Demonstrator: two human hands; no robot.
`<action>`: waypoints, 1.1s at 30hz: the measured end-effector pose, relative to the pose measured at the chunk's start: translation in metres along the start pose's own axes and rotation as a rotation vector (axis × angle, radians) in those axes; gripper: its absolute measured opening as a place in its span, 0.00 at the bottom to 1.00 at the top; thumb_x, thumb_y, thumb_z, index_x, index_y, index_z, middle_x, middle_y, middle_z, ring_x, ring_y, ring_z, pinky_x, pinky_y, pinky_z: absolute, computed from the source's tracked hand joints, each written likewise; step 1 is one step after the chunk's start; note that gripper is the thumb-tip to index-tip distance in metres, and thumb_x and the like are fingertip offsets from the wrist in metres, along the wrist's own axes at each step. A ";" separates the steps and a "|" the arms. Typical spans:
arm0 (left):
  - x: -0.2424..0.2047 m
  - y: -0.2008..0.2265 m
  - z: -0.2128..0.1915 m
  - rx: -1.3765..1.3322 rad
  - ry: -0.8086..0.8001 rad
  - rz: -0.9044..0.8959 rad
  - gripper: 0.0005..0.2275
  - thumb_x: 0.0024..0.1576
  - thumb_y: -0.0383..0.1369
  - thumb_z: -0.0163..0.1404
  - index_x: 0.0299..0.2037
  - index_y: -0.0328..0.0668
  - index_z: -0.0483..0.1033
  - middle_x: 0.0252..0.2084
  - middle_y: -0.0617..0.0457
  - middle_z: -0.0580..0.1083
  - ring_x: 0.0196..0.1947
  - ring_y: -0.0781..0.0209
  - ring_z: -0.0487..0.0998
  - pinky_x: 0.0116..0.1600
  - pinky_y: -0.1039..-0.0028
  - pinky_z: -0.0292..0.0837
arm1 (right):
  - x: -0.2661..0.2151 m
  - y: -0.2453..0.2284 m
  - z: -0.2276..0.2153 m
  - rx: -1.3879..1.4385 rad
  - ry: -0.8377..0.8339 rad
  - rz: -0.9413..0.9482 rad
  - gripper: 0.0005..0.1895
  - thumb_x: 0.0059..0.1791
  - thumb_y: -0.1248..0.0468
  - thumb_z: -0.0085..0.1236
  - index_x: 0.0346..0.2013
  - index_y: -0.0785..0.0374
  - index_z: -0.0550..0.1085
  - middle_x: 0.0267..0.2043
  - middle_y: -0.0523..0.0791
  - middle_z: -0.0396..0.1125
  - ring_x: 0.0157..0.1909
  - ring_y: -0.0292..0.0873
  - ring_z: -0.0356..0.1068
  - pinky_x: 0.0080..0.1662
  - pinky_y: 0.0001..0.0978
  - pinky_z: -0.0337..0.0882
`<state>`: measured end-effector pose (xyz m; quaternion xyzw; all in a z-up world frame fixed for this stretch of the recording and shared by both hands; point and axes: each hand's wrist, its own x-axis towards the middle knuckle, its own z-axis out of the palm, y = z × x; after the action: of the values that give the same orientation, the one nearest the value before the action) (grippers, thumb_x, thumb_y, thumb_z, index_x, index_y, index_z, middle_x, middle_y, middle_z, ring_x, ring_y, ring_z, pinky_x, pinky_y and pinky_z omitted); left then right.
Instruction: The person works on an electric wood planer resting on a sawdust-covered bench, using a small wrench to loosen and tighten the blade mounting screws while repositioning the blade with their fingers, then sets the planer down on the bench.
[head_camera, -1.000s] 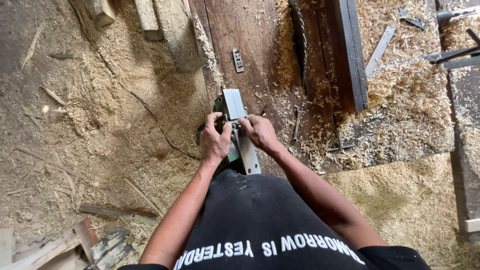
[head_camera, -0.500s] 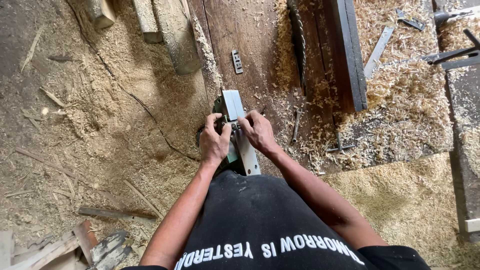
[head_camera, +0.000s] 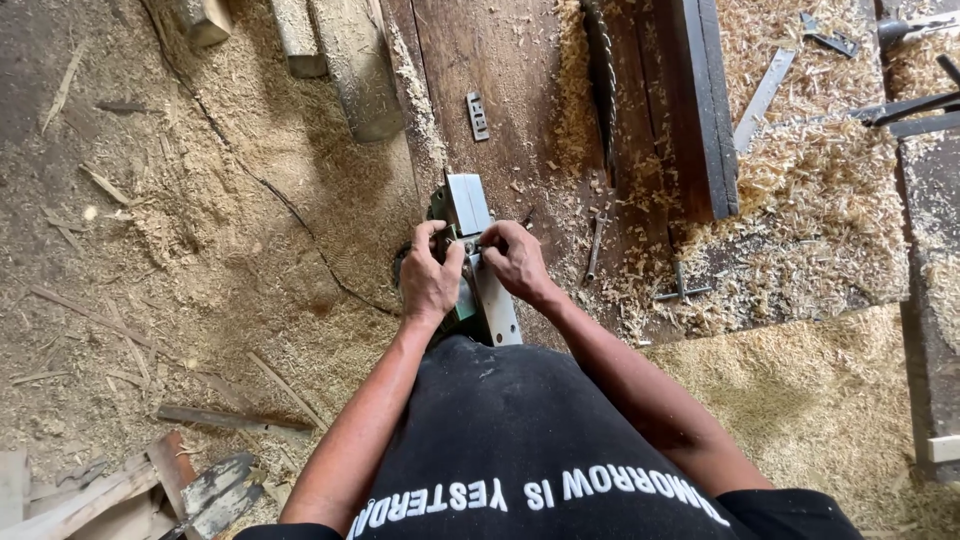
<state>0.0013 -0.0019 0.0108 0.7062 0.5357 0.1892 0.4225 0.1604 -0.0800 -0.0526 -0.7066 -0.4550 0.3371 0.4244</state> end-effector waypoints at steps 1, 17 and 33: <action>0.001 -0.004 0.002 0.000 -0.001 0.004 0.21 0.57 0.41 0.48 0.57 0.39 0.68 0.30 0.46 0.78 0.26 0.56 0.80 0.33 0.63 0.78 | 0.002 -0.003 -0.001 0.000 0.003 -0.001 0.07 0.50 0.64 0.54 0.40 0.64 0.71 0.40 0.47 0.72 0.41 0.44 0.74 0.46 0.39 0.77; 0.002 -0.011 0.005 -0.014 0.025 0.059 0.20 0.58 0.40 0.48 0.56 0.37 0.69 0.29 0.47 0.78 0.25 0.57 0.78 0.30 0.65 0.77 | 0.003 -0.013 -0.002 -0.300 -0.020 0.066 0.18 0.55 0.54 0.53 0.33 0.67 0.72 0.35 0.52 0.68 0.34 0.46 0.67 0.37 0.42 0.69; 0.004 0.002 -0.001 0.008 -0.063 -0.088 0.19 0.58 0.41 0.45 0.58 0.42 0.68 0.24 0.46 0.75 0.17 0.60 0.70 0.20 0.65 0.70 | 0.023 0.094 -0.053 -0.233 0.218 0.112 0.12 0.57 0.61 0.52 0.47 0.62 0.80 0.45 0.50 0.74 0.40 0.42 0.74 0.41 0.33 0.77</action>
<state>0.0029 0.0017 0.0124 0.6891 0.5534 0.1460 0.4444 0.2481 -0.0952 -0.1175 -0.8077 -0.4023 0.2264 0.3669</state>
